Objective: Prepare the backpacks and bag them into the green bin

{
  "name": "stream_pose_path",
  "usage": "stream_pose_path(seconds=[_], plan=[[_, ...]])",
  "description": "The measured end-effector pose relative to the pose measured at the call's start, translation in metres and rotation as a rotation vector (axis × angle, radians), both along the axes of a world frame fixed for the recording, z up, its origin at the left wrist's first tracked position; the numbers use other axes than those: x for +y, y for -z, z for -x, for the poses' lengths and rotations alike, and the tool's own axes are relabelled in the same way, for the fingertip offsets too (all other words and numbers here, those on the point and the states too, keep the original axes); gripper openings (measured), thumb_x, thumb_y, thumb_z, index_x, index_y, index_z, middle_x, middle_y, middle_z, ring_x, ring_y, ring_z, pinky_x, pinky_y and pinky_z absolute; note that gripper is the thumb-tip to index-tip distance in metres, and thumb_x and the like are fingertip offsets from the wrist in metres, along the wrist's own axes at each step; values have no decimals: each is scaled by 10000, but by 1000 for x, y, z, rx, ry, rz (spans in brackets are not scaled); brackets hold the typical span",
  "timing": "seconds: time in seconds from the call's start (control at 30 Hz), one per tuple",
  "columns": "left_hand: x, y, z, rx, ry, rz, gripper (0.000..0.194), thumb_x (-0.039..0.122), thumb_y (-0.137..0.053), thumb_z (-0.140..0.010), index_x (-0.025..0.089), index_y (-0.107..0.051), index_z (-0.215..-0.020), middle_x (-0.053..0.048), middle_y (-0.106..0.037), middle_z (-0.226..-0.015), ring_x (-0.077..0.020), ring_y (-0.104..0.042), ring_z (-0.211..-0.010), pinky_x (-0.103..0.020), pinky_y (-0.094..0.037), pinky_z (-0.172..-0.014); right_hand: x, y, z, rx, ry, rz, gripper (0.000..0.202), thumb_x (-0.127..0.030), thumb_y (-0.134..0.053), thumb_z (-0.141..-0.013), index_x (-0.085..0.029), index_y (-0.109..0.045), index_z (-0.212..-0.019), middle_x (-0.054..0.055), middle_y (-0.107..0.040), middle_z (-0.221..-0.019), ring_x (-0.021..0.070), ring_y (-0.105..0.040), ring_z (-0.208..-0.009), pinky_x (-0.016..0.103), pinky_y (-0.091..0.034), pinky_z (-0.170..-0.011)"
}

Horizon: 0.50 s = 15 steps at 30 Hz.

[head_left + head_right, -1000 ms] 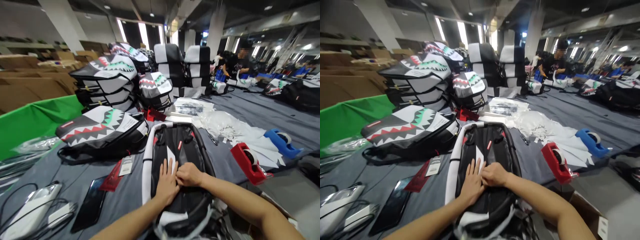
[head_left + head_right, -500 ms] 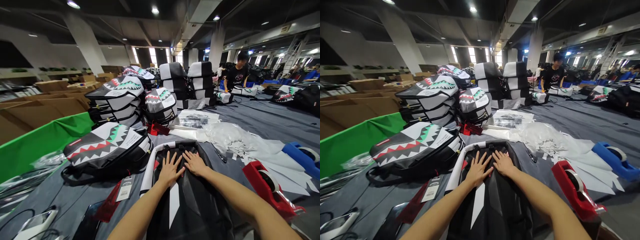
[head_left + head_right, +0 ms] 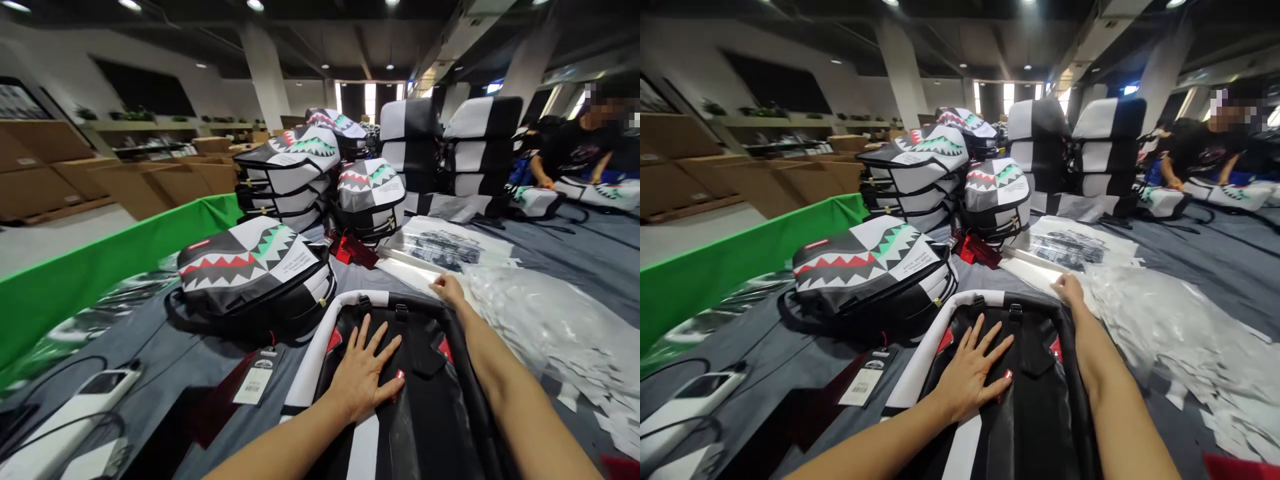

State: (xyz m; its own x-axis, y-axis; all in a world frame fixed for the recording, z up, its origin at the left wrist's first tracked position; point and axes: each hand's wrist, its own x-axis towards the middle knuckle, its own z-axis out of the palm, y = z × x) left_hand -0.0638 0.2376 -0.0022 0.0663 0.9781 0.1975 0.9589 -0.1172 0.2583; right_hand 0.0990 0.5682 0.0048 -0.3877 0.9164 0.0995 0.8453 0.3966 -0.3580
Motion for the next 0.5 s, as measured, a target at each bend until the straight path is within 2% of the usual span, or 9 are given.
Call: stream_pose_path(seconds=[0.07,0.17,0.3,0.37,0.43,0.5], plan=[[3,-1,2,-3,-9,15,756,685,-494,-903,397,-252,-1559,-54,-251,-1656,-441,-41,-1531,-713,-227,-1161,11,13,-1,0,24,32,187,-332,-660,-854,-161,-676,-780,43,-678,-761,163,-599,-696,248,-368,-595],[6,-2,2,-3,-28,24,737,660,-502,-911,389,-272,-1556,-59,-255,-1655,-434,-33,-1533,-713,-217,-1168,19,20,-1,2,41,54,200,-362,-673,-859,-184,-663,-770,23,-666,-750,163,-590,-697,253,-349,-582],[5,-4,0,-15,-18,36,751,664,-512,-904,377,-278,-1558,-70,-267,-1649,-438,-26,-1532,-715,-217,-1169,9,23,1,15,52,-15,192,-399,-681,-874,-211,-667,-837,40,-686,-935,186,-611,-866,259,-372,-647],[5,-4,0,-21,-16,48,744,663,-509,-906,371,-292,-1555,-76,-264,-1650,-440,-15,-1532,-720,-209,-1167,4,23,4,9,62,-51,186,-373,-664,-895,-208,-662,-809,64,-685,-989,209,-608,-949,272,-377,-682],[5,-3,1,-24,-20,35,736,663,-503,-909,374,-296,-1553,-72,-269,-1648,-435,-19,-1533,-716,-209,-1169,5,20,7,-1,91,-63,195,-337,-634,-917,-198,-654,-782,87,-692,-957,226,-619,-936,285,-378,-684],[5,-2,2,-27,-23,16,732,672,-492,-910,380,-294,-1552,-66,-288,-1641,-431,-36,-1533,-710,-220,-1167,11,13,10,1,144,-64,187,-313,-573,-953,-184,-659,-848,100,-700,-897,231,-635,-862,294,-383,-670]])
